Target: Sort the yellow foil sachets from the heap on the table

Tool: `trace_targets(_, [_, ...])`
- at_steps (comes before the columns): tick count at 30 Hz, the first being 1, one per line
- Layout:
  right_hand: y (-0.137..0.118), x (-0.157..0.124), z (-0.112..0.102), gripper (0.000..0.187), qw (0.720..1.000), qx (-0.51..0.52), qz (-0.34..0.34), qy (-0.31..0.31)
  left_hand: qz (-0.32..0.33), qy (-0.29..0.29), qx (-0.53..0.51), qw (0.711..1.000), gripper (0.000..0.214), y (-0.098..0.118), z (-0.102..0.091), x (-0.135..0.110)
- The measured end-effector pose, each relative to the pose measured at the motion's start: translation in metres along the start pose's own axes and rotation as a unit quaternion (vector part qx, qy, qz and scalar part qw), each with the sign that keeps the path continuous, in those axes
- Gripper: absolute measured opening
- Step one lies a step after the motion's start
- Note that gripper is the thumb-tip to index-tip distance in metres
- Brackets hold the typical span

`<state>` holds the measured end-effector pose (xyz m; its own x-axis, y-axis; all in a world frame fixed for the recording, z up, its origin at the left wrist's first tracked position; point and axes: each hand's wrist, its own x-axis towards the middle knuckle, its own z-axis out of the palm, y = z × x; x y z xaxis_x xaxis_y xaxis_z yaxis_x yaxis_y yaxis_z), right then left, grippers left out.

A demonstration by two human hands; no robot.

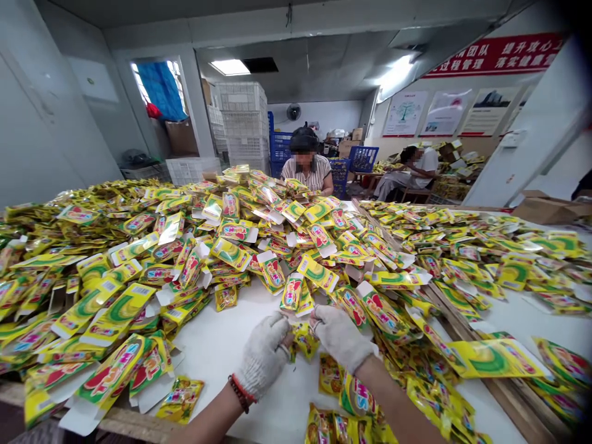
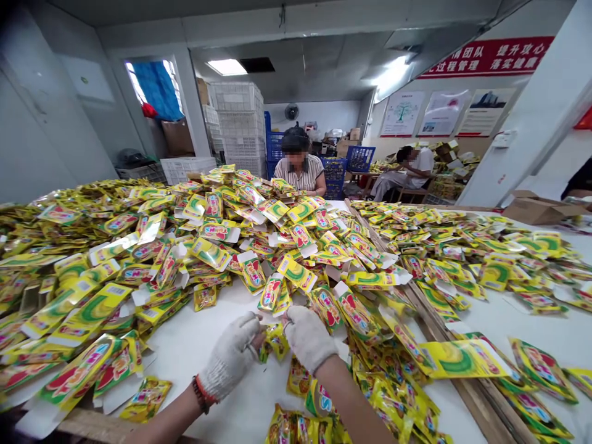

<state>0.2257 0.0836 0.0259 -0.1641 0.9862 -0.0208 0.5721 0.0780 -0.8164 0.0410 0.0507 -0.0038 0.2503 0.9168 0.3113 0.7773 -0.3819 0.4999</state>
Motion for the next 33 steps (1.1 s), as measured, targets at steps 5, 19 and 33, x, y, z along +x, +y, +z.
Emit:
trace_targets(5, [0.003,0.008,0.025,0.022,0.992,-0.124,0.004,-0.004,-0.157,-0.011,0.016,0.987,0.018,0.001,0.001,0.004])
trace_targets(19, [0.004,-0.003,0.010,0.020,0.989,0.136,0.009,-0.050,-0.302,0.027,-0.418,0.857,0.028,-0.010,-0.005,-0.003])
trace_targets(33, [-0.003,-0.008,0.026,0.035,0.990,0.136,-0.003,-0.023,-0.221,0.011,-0.574,0.788,0.046,0.003,0.005,-0.001])
